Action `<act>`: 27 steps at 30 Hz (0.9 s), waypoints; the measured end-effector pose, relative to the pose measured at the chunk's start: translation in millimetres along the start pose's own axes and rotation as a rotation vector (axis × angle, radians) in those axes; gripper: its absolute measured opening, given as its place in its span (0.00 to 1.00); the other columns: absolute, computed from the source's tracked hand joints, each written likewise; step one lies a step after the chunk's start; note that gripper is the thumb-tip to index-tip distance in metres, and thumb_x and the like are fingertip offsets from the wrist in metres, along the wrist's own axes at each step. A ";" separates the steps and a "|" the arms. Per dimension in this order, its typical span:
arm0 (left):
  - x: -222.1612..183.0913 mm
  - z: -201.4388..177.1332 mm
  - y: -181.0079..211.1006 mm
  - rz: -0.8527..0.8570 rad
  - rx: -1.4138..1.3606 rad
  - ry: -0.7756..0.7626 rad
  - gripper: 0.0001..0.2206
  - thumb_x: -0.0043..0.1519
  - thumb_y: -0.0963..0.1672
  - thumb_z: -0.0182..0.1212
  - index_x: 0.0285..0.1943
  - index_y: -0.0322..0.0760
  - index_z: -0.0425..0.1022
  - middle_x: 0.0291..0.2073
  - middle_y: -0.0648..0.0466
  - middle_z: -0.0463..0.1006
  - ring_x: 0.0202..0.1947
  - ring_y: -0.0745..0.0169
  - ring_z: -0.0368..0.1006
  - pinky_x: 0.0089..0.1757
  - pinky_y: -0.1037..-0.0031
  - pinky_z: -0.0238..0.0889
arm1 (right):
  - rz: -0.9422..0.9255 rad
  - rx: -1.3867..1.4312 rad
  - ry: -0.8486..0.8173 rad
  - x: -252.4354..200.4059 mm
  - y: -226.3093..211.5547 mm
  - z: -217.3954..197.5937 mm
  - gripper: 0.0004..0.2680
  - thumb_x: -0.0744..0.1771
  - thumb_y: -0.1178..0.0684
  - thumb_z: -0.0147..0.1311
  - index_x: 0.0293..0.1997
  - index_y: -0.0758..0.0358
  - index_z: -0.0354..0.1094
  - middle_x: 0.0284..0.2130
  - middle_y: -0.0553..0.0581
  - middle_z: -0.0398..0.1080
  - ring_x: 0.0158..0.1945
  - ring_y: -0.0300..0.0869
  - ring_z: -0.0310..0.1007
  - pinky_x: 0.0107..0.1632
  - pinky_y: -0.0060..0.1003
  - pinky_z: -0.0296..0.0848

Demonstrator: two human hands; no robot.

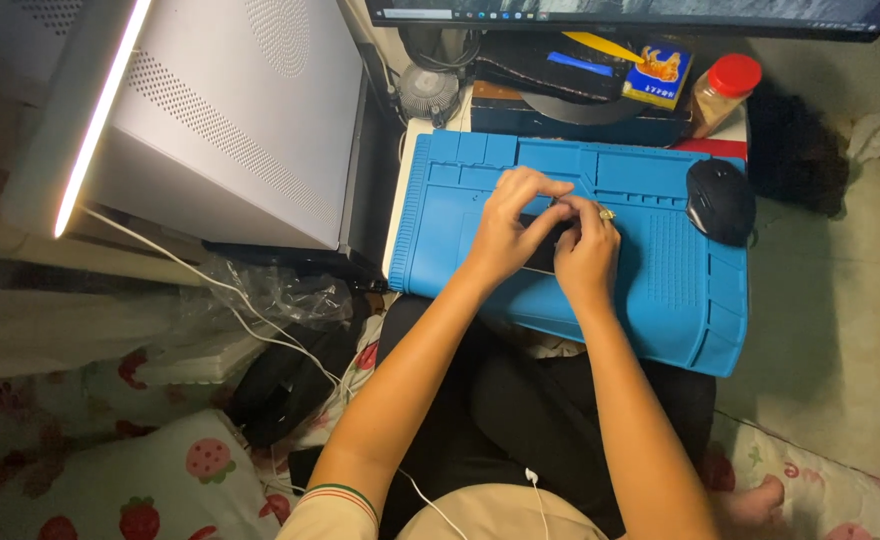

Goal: The person is disassembling a mobile phone on a repair mat, using a screwdriver to remove internal components.

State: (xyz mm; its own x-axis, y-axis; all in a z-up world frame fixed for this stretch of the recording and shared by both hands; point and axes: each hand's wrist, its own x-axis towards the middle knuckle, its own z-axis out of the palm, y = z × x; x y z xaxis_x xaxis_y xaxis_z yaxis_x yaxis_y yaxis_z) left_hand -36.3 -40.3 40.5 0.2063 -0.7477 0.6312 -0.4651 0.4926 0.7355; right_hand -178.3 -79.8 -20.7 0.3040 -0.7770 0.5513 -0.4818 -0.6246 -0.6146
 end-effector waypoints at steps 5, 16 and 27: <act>-1.6 2.3 2.7 -0.024 -0.037 0.009 0.09 0.69 0.39 0.63 0.54 0.46 0.81 0.39 0.61 0.83 0.45 0.58 0.77 0.55 0.66 0.68 | -0.008 -0.003 0.000 -1.8 9.9 6.5 0.16 0.64 0.72 0.45 0.51 0.63 0.71 0.37 0.59 0.75 0.43 0.59 0.77 0.47 0.53 0.76; 0.4 5.9 10.3 0.006 -0.040 -0.026 0.10 0.69 0.38 0.62 0.55 0.45 0.81 0.40 0.59 0.83 0.45 0.55 0.77 0.55 0.64 0.69 | -0.008 -0.016 0.002 -6.3 20.9 12.4 0.14 0.63 0.72 0.47 0.50 0.66 0.70 0.38 0.63 0.74 0.44 0.64 0.76 0.48 0.55 0.75; -12.1 6.6 -16.2 -0.015 0.128 -0.034 0.12 0.68 0.40 0.65 0.58 0.48 0.78 0.38 0.62 0.82 0.41 0.60 0.79 0.47 0.70 0.75 | 0.002 0.009 -0.011 1.8 -0.5 1.8 0.14 0.66 0.72 0.44 0.49 0.63 0.73 0.36 0.59 0.74 0.42 0.60 0.76 0.48 0.53 0.75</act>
State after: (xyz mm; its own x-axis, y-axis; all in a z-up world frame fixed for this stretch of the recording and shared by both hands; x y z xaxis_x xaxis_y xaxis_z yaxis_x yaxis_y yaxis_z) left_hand -36.9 -42.2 19.3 0.1857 -0.7704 0.6100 -0.5683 0.4222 0.7063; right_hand -176.0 -81.0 -20.4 0.3125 -0.7787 0.5440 -0.4753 -0.6240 -0.6203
